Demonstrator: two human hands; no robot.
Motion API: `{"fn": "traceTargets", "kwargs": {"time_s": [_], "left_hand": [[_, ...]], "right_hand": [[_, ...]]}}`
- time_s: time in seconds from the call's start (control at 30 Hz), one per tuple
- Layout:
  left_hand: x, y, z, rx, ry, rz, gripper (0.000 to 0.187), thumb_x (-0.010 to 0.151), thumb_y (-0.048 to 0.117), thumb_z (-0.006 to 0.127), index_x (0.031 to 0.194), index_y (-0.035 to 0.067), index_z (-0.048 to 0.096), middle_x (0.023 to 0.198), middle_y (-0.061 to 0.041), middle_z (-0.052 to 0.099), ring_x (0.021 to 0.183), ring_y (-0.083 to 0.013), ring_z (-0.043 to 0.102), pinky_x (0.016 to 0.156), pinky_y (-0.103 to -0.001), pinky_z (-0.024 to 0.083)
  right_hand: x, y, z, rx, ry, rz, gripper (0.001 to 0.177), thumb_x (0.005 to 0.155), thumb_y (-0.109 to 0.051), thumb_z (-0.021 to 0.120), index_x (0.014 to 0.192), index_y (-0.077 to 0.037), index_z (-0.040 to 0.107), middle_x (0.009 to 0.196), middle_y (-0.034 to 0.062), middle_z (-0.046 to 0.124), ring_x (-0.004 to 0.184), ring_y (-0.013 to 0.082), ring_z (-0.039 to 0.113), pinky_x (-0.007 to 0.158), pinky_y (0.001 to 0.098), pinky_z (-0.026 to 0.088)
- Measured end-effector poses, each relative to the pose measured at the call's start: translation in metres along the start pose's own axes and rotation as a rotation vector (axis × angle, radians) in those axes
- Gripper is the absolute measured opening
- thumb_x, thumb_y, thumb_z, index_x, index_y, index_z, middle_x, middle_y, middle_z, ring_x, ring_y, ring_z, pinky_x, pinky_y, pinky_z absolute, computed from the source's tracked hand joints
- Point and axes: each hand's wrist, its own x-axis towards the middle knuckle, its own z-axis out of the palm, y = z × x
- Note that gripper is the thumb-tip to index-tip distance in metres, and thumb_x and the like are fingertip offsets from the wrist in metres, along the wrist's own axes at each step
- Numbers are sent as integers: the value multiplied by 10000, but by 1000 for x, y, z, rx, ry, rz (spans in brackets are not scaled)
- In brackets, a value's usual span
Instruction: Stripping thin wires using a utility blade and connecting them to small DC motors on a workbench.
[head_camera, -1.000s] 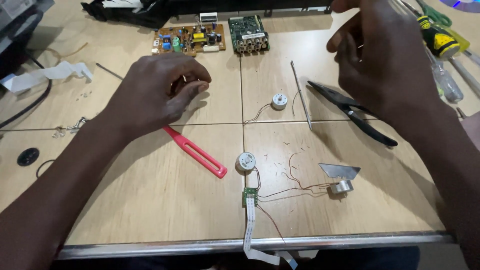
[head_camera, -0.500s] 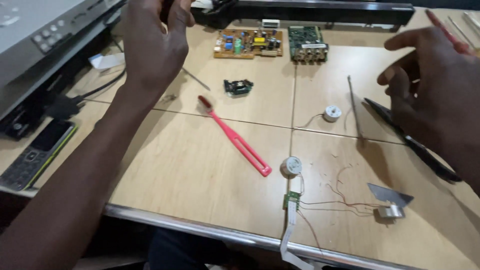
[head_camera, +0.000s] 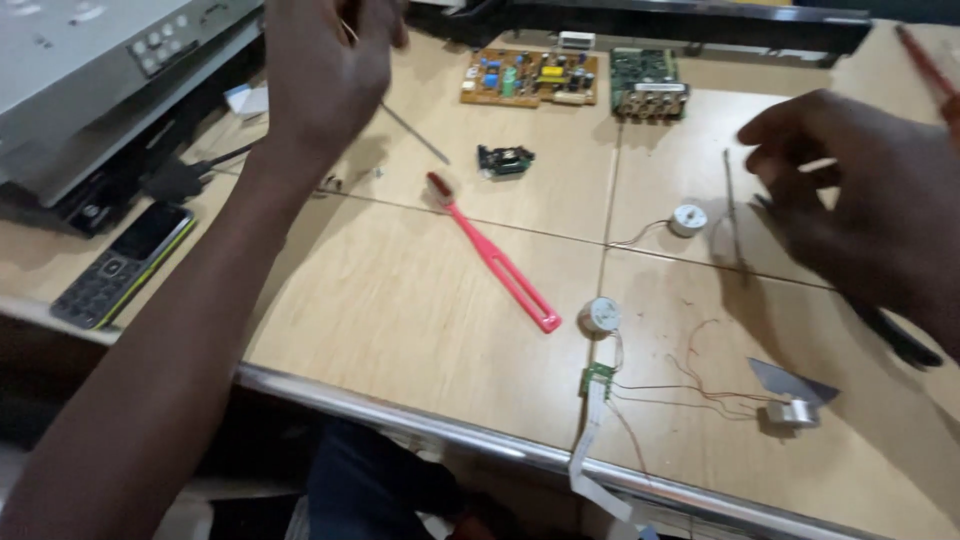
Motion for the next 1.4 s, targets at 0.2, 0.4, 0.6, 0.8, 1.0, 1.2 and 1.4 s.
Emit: {"fn": "traceTargets", "kwargs": {"time_s": [0.2, 0.4, 0.6, 0.8, 1.0, 1.2, 1.4], "left_hand": [[0, 74, 12, -175, -321, 166, 68, 1076, 9, 618, 1044, 7, 679, 802, -66, 650, 612, -141, 500, 539, -314, 371], [12, 97, 46, -240, -550, 288, 71, 1050, 145, 661, 1036, 76, 662, 808, -47, 717, 657, -208, 666, 581, -375, 443], [12, 93, 77, -200, -553, 361, 191, 1102, 276, 554, 1019, 111, 602, 663, -18, 630, 624, -271, 636, 547, -435, 409], [-5, 80, 66, -195, -537, 296, 73, 1031, 90, 740, 1045, 61, 673, 817, -71, 729, 695, -202, 691, 607, -376, 505], [1, 89, 53, -271, -573, 238, 76, 1085, 33, 688, 1041, 36, 626, 735, -48, 577, 627, -187, 528, 611, -349, 376], [-3, 90, 55, -273, -618, 251, 100, 1075, 25, 745, 1055, 50, 650, 652, -11, 559, 600, -143, 548, 602, -325, 396], [-4, 89, 57, -248, -623, 307, 93, 1079, 46, 746, 1047, 47, 658, 665, -15, 578, 630, -170, 565, 608, -347, 382]], "right_hand": [[9, 7, -7, 73, -154, -209, 289, 893, -45, 726, 1177, -35, 673, 1113, 112, 726, 879, 249, 706, 735, 381, 598], [9, 9, 16, 50, -313, -247, 424, 835, -129, 731, 1257, -164, 701, 1190, 107, 712, 1093, 318, 650, 801, 479, 538], [10, -1, 9, 34, -196, -271, 219, 949, -112, 677, 1157, -59, 721, 912, 134, 684, 750, 274, 679, 668, 410, 522], [5, 12, -4, -151, -26, -230, 150, 1015, -189, 734, 1119, -81, 740, 938, 76, 700, 742, 225, 613, 788, 413, 453], [5, 10, 5, -96, -143, -273, 254, 907, -139, 751, 1157, -101, 732, 1004, 103, 688, 874, 252, 668, 744, 419, 515], [3, 10, 1, -137, -127, -252, 281, 884, -99, 735, 1165, -86, 756, 1008, 105, 722, 890, 262, 685, 771, 414, 533], [2, 12, 6, -68, -99, -334, 239, 870, -50, 729, 1106, -78, 748, 994, 99, 716, 896, 254, 682, 765, 411, 508]]}}
